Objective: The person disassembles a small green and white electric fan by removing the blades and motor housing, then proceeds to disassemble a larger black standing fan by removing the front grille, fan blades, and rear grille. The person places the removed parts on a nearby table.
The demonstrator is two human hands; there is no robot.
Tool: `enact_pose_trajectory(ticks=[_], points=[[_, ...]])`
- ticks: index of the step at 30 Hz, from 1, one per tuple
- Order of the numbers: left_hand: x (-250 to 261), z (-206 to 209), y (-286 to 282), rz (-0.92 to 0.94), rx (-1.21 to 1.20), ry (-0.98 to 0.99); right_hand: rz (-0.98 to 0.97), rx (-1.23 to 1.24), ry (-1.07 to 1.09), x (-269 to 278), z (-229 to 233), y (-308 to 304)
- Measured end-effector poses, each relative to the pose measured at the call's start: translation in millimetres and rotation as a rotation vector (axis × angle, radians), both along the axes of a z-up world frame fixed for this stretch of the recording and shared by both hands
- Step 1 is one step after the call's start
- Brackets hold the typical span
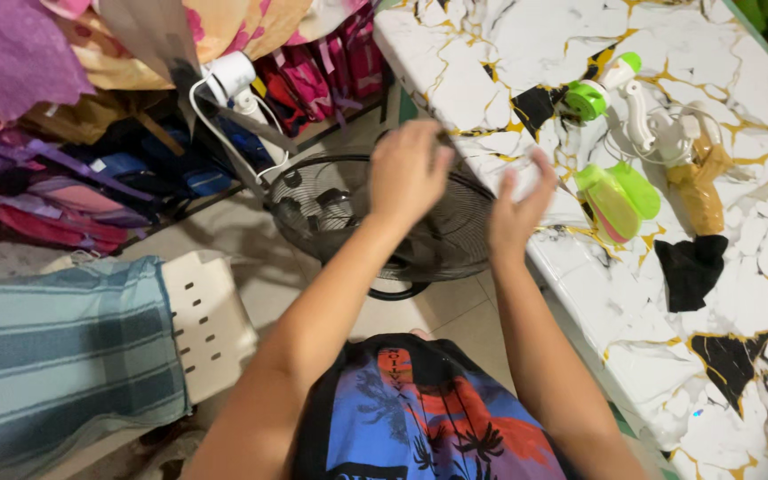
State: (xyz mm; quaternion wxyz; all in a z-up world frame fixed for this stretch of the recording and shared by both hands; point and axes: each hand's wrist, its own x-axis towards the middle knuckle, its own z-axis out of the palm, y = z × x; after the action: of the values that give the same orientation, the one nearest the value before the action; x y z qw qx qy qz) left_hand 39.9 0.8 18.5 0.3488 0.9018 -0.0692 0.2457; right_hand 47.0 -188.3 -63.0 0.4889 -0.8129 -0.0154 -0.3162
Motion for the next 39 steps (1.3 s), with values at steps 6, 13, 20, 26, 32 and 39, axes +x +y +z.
enact_pose_trajectory(ticks=[6, 13, 20, 26, 32, 39], points=[[-10, -12, 27, 0.096, 0.125, -0.091, -0.337, 0.396, 0.47, -9, -152, -62], [-25, -17, 58, 0.289, 0.071, -0.064, -0.127, 1.429, 0.486, -2, -178, -67], [-26, -31, 76, 0.275, 0.011, -0.056, -0.088, 1.045, 0.567, -29, -151, -30], [-32, -61, 100, 0.388, -0.086, 0.027, -0.114, 0.599, 0.469, -6, -109, -22], [-56, -158, 155, 0.535, -0.468, 0.196, 0.08, 0.092, 0.349, 0, -12, 18], [-55, -283, 220, 0.604, -0.997, 0.417, 0.385, -0.64, 0.072, -7, 71, 138]])
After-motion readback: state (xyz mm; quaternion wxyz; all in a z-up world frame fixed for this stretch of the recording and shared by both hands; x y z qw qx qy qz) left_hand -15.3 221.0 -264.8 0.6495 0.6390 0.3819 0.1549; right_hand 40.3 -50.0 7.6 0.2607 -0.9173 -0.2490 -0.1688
